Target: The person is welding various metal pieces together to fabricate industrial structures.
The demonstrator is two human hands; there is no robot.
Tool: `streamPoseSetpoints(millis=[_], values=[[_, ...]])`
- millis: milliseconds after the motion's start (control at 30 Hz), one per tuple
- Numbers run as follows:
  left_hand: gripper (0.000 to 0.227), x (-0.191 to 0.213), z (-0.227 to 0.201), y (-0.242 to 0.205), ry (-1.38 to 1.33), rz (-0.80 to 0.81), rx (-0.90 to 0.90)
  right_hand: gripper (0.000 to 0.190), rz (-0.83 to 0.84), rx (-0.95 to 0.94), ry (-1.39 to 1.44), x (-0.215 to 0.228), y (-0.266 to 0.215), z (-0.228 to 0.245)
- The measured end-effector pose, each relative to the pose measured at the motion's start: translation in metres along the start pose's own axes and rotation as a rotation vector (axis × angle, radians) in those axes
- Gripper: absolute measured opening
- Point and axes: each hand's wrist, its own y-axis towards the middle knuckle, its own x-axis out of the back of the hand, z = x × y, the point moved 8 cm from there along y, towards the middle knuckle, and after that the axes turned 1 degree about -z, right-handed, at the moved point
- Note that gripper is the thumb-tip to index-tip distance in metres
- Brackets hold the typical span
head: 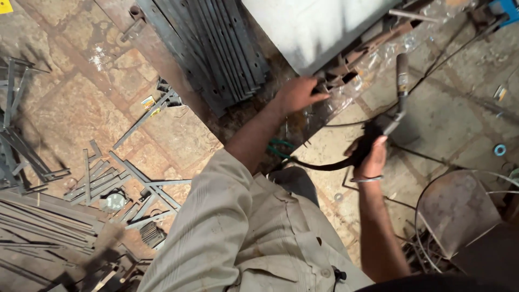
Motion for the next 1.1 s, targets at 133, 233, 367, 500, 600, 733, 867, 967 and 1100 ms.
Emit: streamPoseSetpoints(millis=[133,233,367,500,600,733,867,967,1100], values=[[0.054,0.008,-0.004,0.001,-0.057,-0.010,-0.072,0.071,-0.009,-0.137,0.243,-0.019,-0.039,-0.040],[0.045,0.019,-0.012,-0.016,-0.268,0.078,0.023,0.071,-0.030,-0.322,0.326,-0.028,-0.063,-0.074],[0.046,0.006,0.014,0.006,-0.311,0.099,-0.023,0.067,-0.054,-0.389,0.310,-0.039,-0.094,-0.089],[0.053,0.022,0.012,0.012,0.054,-0.035,-0.001,0.059,-0.025,-0.359,0.205,-0.050,-0.111,-0.085],[0.054,0.021,0.012,0.018,0.174,0.015,0.002,0.055,-0.027,-0.352,0.152,-0.058,-0.122,-0.086],[0.055,0.023,0.007,0.020,0.233,0.059,0.003,0.051,-0.081,-0.357,0.134,-0.070,-0.132,-0.098],[0.050,0.024,0.001,0.028,0.243,0.218,-0.049,0.048,-0.181,-0.364,0.120,-0.082,-0.143,-0.131],[0.055,0.023,0.000,0.033,0.288,0.176,-0.196,0.046,-0.238,-0.343,0.063,-0.108,-0.139,-0.127],[0.063,0.018,0.022,0.015,0.113,0.080,-0.367,0.046,-0.274,-0.338,-0.042,-0.128,-0.142,-0.127]])
